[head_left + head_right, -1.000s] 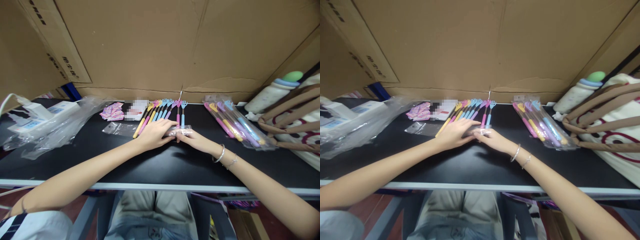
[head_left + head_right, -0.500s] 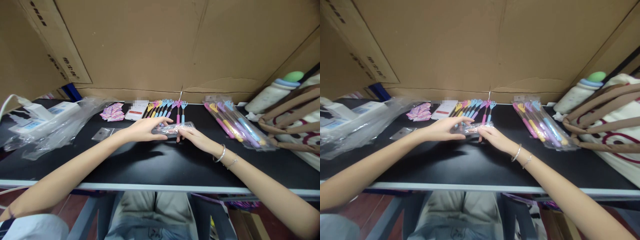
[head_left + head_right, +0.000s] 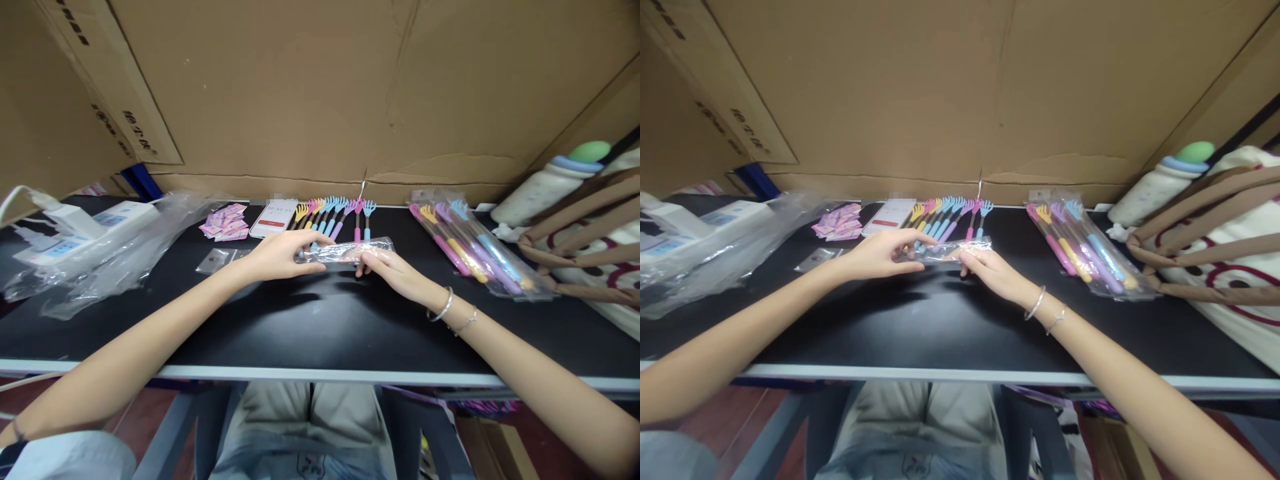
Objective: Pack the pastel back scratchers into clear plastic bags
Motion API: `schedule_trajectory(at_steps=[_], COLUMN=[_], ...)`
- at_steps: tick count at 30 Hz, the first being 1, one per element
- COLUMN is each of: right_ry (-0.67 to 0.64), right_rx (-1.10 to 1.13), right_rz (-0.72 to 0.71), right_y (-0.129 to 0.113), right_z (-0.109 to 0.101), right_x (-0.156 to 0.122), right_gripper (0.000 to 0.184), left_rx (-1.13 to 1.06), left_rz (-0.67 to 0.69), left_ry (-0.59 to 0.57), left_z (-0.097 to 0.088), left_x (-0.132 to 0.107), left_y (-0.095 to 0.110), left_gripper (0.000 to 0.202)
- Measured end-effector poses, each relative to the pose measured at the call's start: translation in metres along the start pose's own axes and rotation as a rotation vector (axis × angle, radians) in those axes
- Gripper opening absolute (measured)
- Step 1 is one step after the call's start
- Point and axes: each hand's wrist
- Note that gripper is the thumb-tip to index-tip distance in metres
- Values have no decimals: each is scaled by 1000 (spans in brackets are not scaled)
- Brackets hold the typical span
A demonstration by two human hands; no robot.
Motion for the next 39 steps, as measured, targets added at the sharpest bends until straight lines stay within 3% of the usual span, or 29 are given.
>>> schedule_trajectory(at_steps=[12,31,39], right_ry=[4,-59,5], right_rx=[-37,-112,-131], right_rz=[-66,-123,-144], right_y=[-1,-4,-4], right_z=[-3,-8,-6], right_x=[1,2,3], right_gripper=[45,47,44], left_rx=[65,171,169], left_rz=[10,-19,26], left_ry=[31,-36,-26], left_z=[-2,-7,-2], left_x=[0,3,-1], left_y=[-3,-5,-2], left_gripper=[44,41,50])
Point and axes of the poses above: each hand's wrist, its own x-axis towards the middle knuckle, its own z-axis out of the palm, y = z × x, and after that the axes turned 4 degrees about y, right-handed
